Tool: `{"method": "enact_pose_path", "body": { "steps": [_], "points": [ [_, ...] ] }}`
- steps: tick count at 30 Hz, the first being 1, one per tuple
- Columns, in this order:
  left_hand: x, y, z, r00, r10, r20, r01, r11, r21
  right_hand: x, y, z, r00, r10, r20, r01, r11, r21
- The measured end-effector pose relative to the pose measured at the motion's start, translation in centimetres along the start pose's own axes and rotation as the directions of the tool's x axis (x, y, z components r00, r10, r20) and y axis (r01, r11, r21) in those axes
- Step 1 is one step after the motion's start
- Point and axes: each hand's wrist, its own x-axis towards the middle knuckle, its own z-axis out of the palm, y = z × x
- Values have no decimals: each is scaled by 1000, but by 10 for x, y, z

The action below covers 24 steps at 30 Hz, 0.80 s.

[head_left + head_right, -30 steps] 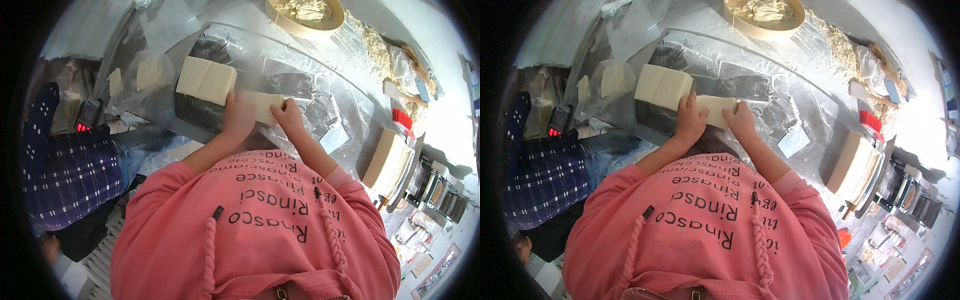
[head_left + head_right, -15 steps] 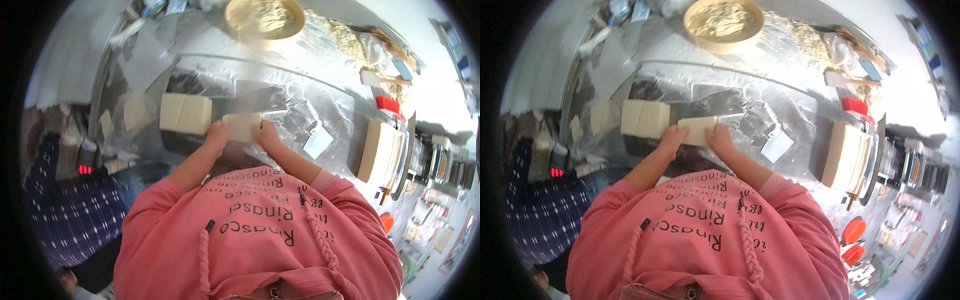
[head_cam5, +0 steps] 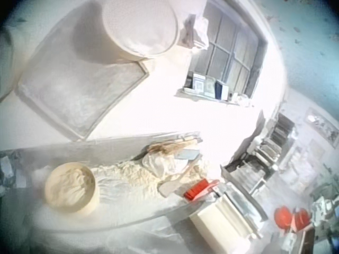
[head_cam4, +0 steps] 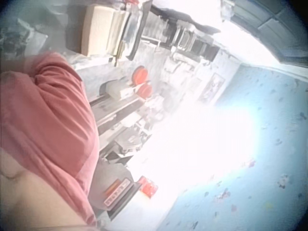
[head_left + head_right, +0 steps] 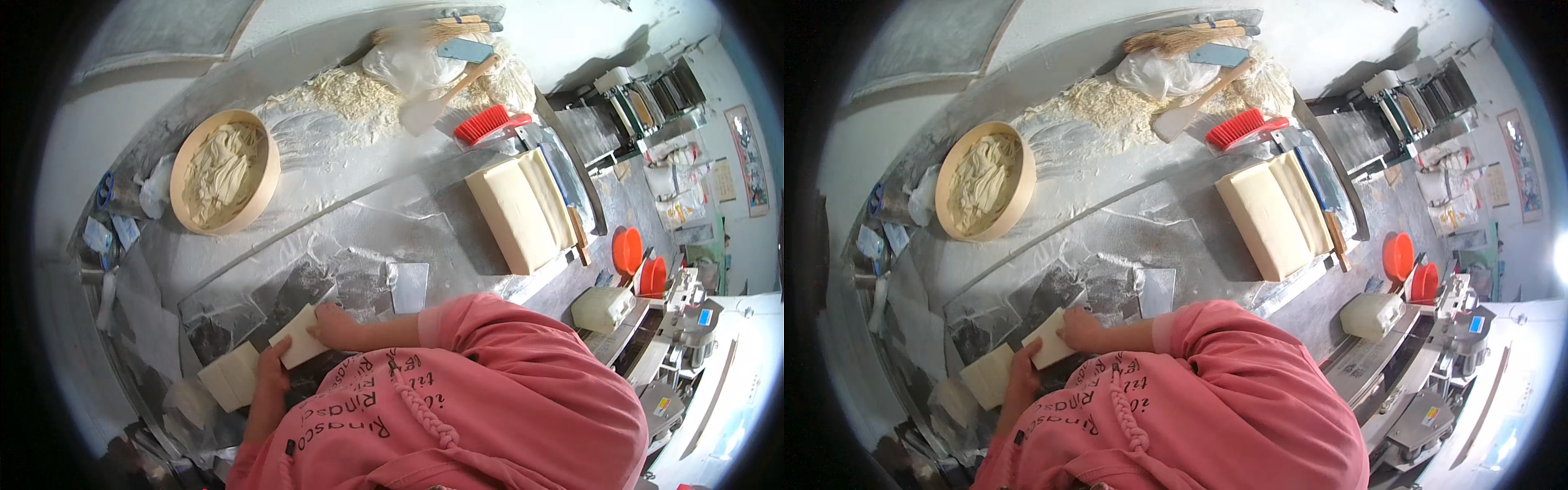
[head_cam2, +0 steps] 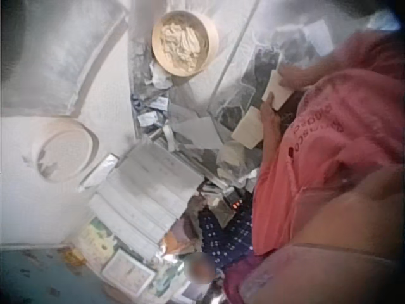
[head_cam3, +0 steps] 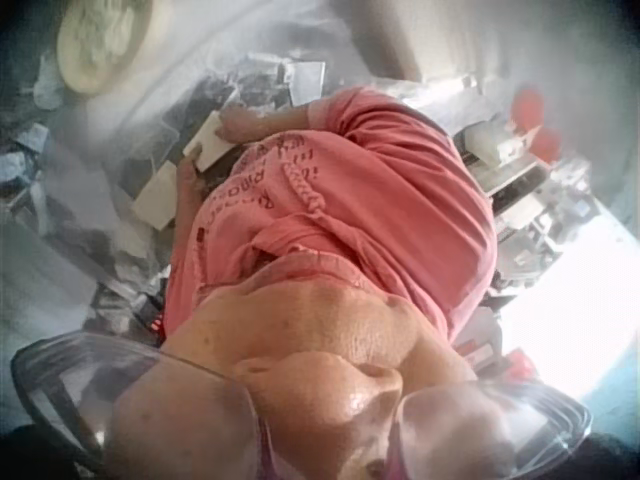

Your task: The person repeatedly picks up rectangular blocks of a pale food item, wraps each one in a thin sheet, and places the wrapped units into a clear plastic bag. The person also uses a blue-handled scraper to separate or trim the blocks on the table. A second person is visible in the background handling similar items.

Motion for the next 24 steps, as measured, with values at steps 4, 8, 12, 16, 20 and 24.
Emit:
{"method": "enact_pose_path", "body": {
  "steps": [4,8,12,16,20,24],
  "points": [
    [-15,15,22,833,549,64,-439,585,682,-3,27,-14,923,-211,321,-21,807,590],
    [-13,36,53,776,565,280,-611,564,555,-12,41,-48,943,-107,314,-311,47,949],
    [11,62,80,830,473,297,-522,845,114,2,31,-99,839,-539,78,58,230,972],
    [26,92,108,949,288,128,-301,948,102,50,20,-131,939,-290,185,-91,308,947],
    [49,99,144,992,117,52,-111,988,-105,102,-26,-160,980,-67,185,34,983,178],
    [86,90,128,987,93,132,17,753,-657,92,-71,-193,980,-193,38,139,816,561]
  ]
}}
